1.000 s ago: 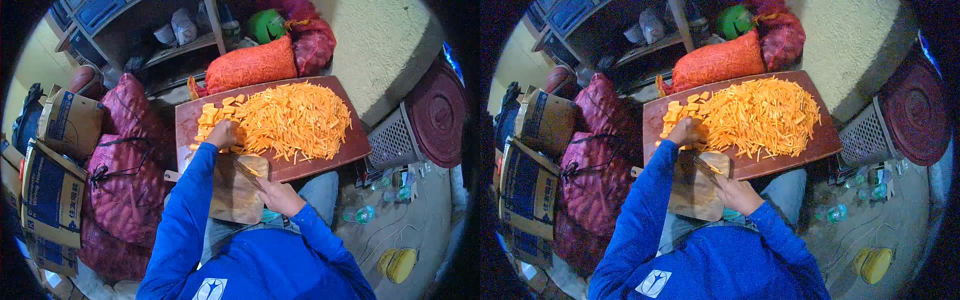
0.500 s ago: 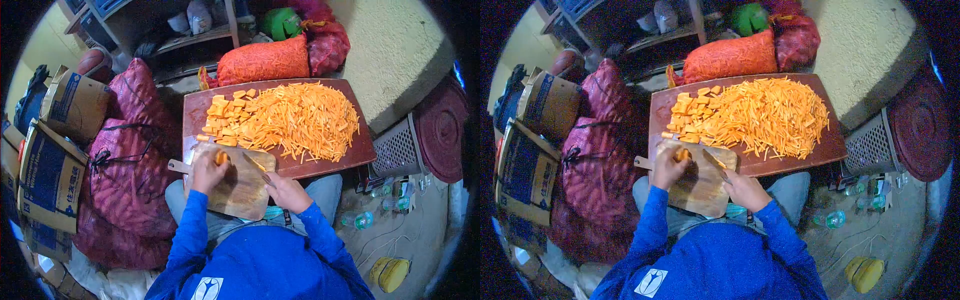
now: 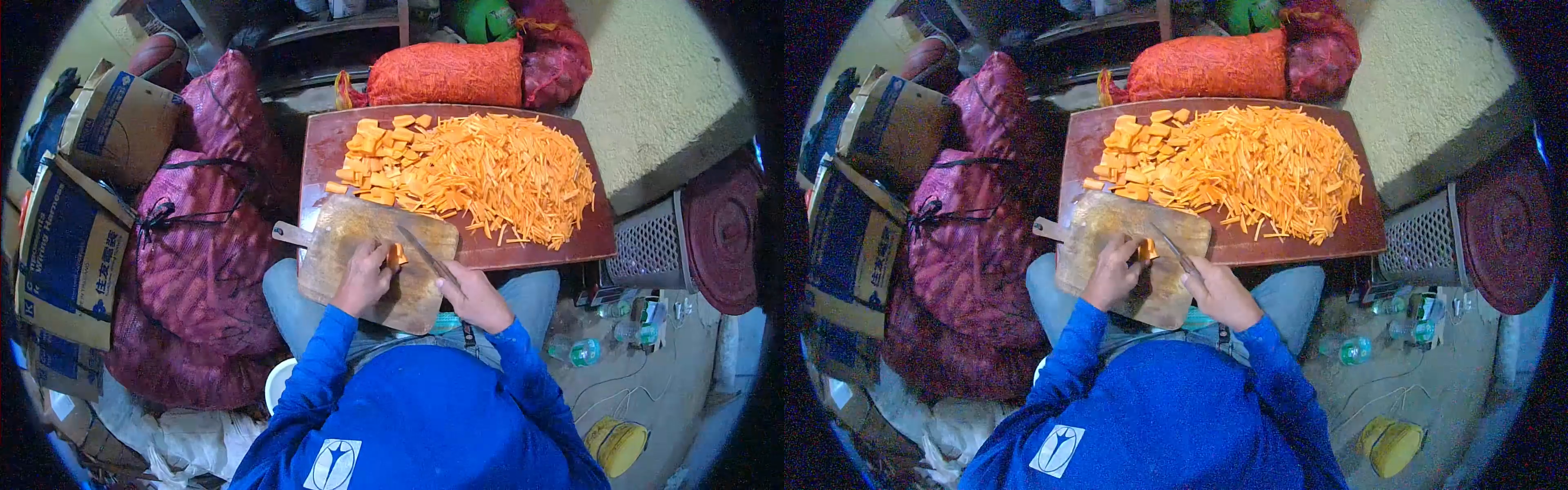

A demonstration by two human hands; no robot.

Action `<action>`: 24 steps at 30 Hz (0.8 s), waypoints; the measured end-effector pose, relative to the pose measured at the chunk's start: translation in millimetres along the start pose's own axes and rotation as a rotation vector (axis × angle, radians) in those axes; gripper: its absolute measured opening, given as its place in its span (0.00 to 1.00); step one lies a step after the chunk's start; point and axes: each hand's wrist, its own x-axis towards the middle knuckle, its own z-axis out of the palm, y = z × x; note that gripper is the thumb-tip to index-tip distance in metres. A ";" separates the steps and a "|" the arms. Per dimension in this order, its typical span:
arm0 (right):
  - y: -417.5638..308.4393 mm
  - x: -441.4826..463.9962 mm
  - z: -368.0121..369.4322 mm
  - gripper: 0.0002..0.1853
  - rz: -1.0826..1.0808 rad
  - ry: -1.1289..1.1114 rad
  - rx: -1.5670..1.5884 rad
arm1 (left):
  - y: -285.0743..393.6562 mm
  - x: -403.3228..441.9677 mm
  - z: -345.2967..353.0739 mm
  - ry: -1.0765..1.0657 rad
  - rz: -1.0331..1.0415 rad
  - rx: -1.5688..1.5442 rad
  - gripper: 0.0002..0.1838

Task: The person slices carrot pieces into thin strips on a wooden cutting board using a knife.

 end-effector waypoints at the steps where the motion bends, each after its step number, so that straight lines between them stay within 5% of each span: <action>1: 1.6 0.7 4.2 0.15 -0.013 -0.003 -0.011 | -3.2 -0.1 0.8 -0.002 0.000 -0.004 0.15; 24: -25.9 7.1 10.9 0.16 0.139 -0.115 -0.294 | -2.3 2.9 16.2 0.143 0.174 0.021 0.12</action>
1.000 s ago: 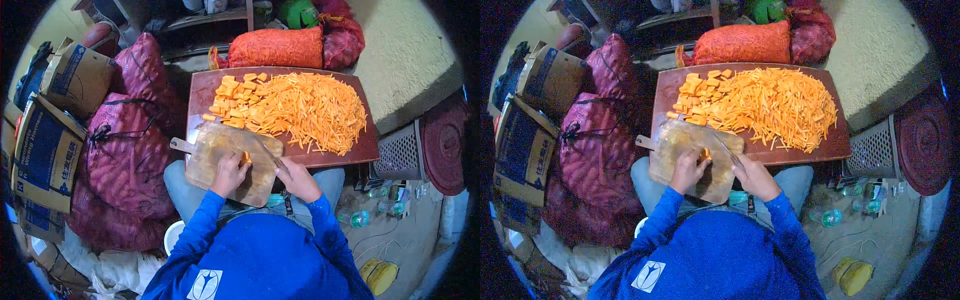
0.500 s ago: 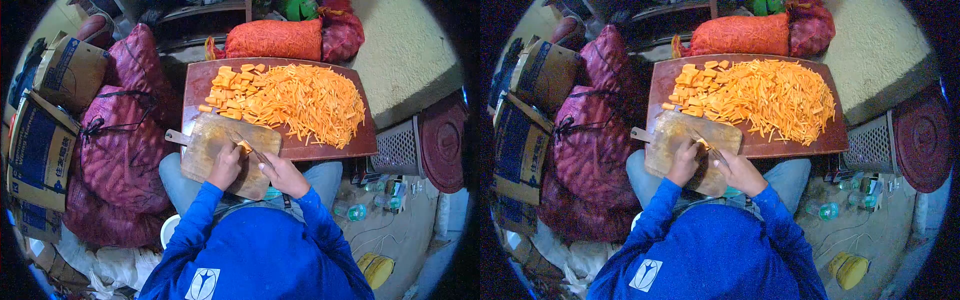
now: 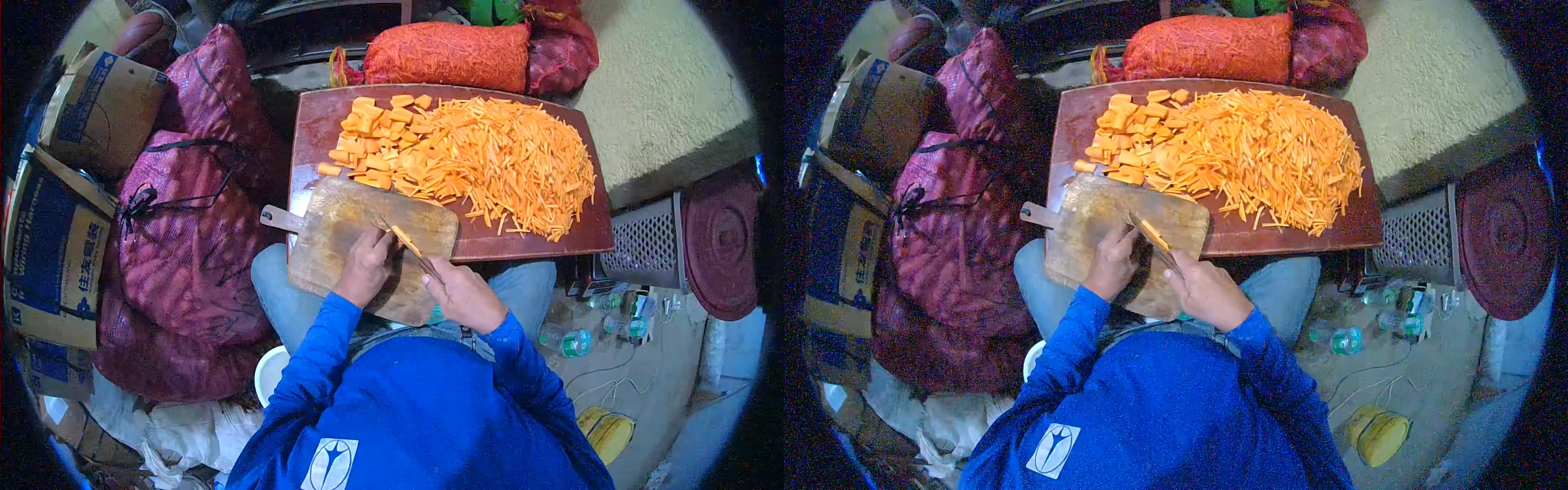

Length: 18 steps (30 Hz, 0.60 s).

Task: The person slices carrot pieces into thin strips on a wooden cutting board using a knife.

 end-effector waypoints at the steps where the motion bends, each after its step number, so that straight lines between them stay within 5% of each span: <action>1: 8.4 6.3 4.0 0.16 -0.031 0.010 -0.005 | 0.2 0.6 -0.7 0.003 -0.006 -0.002 0.12; 6: 14.7 27.3 6.6 0.16 -0.109 0.061 -0.008 | -3.1 -1.6 -3.5 -0.110 -0.113 -0.001 0.18; 9: 12.9 28.9 -0.8 0.16 -0.110 0.039 0.121 | -4.9 -0.6 -5.6 -0.056 -0.102 -0.081 0.11; 15: -5.2 -1.9 -13.5 0.16 -0.063 0.025 0.189 | -5.0 -6.7 -3.9 -0.054 -0.162 -0.118 0.14; 18: -8.6 -5.5 -8.5 0.16 -0.003 -0.029 0.115 | -1.8 -2.1 -7.4 -0.018 -0.030 -0.091 0.10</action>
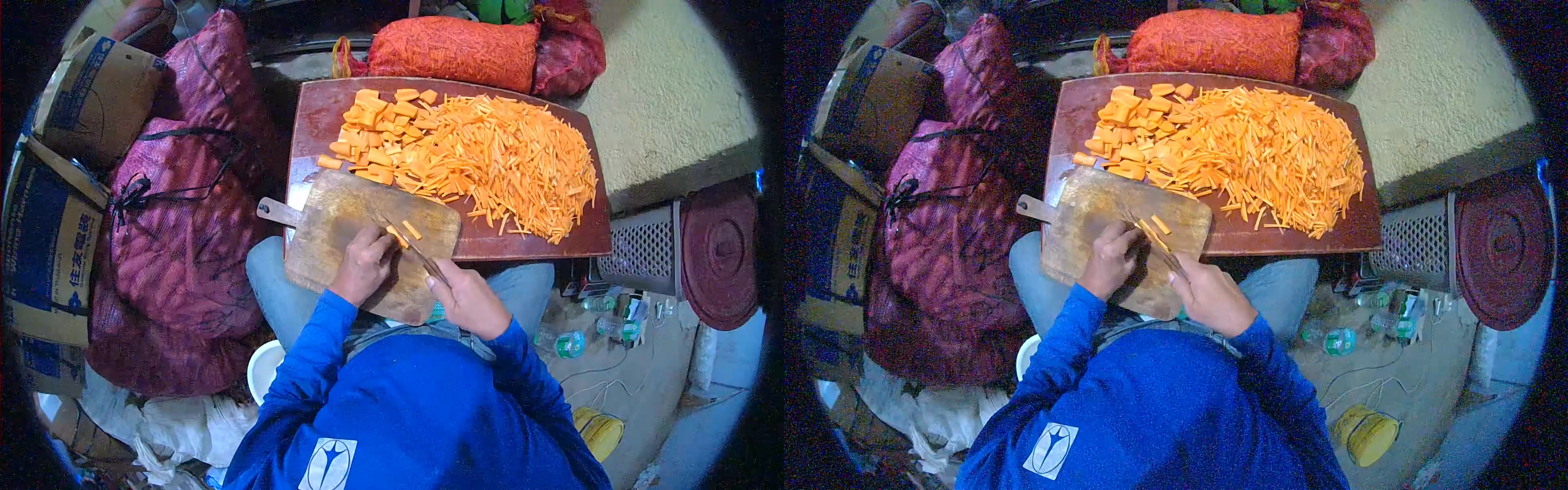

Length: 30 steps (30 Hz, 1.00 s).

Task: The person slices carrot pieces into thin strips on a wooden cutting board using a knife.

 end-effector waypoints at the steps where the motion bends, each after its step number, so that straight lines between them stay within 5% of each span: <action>1: 3.2 2.5 3.5 0.17 0.005 0.009 -0.080 | -0.1 1.8 -0.5 0.001 -0.001 0.001 0.10; 23: 13.4 20.1 11.5 0.18 -0.156 0.052 -0.105 | -9.1 -6.3 4.0 0.016 0.056 0.033 0.14; 30: 0.5 9.9 15.1 0.17 -0.050 0.038 -0.077 | -0.9 -5.2 2.7 0.044 0.100 0.070 0.15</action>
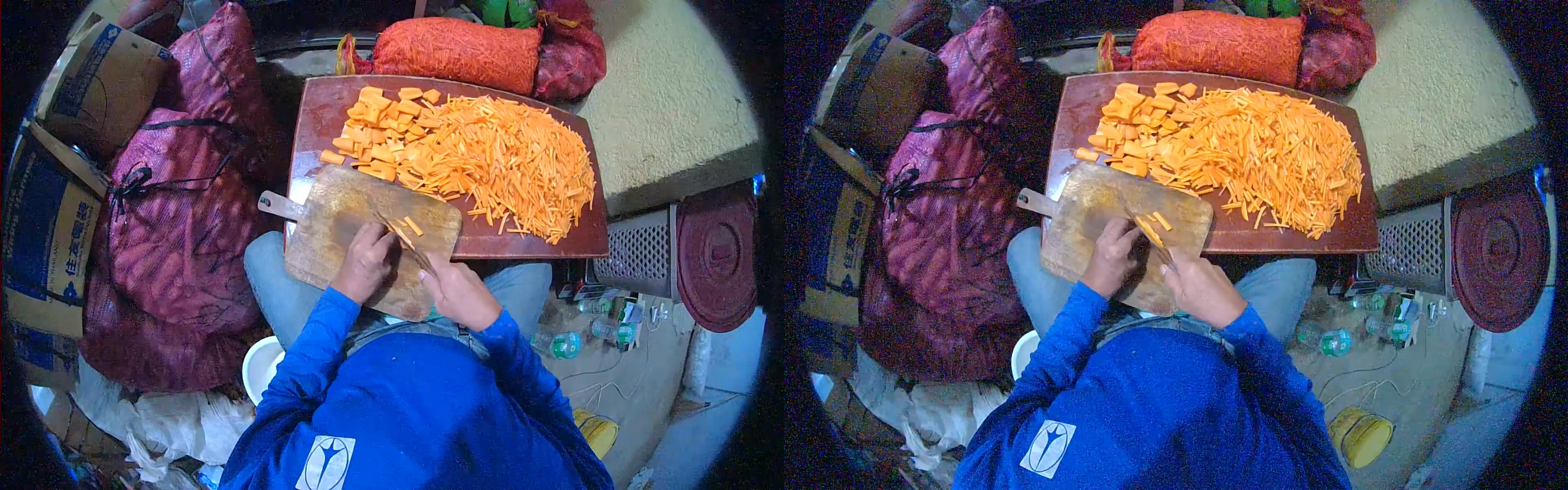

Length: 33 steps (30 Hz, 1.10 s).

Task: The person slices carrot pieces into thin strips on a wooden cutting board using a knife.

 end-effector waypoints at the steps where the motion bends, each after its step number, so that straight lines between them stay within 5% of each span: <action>1: -1.1 2.3 3.9 0.16 0.024 -0.005 -0.050 | -1.0 1.0 -0.8 0.002 0.001 0.002 0.15; 25: 13.1 12.8 21.8 0.24 -0.040 0.019 -0.077 | 0.3 -9.7 -1.9 -0.075 -0.036 0.057 0.16; 33: -2.7 -4.2 -8.4 0.18 -0.057 0.145 0.153 | 0.3 -9.3 7.5 0.132 -0.123 0.057 0.09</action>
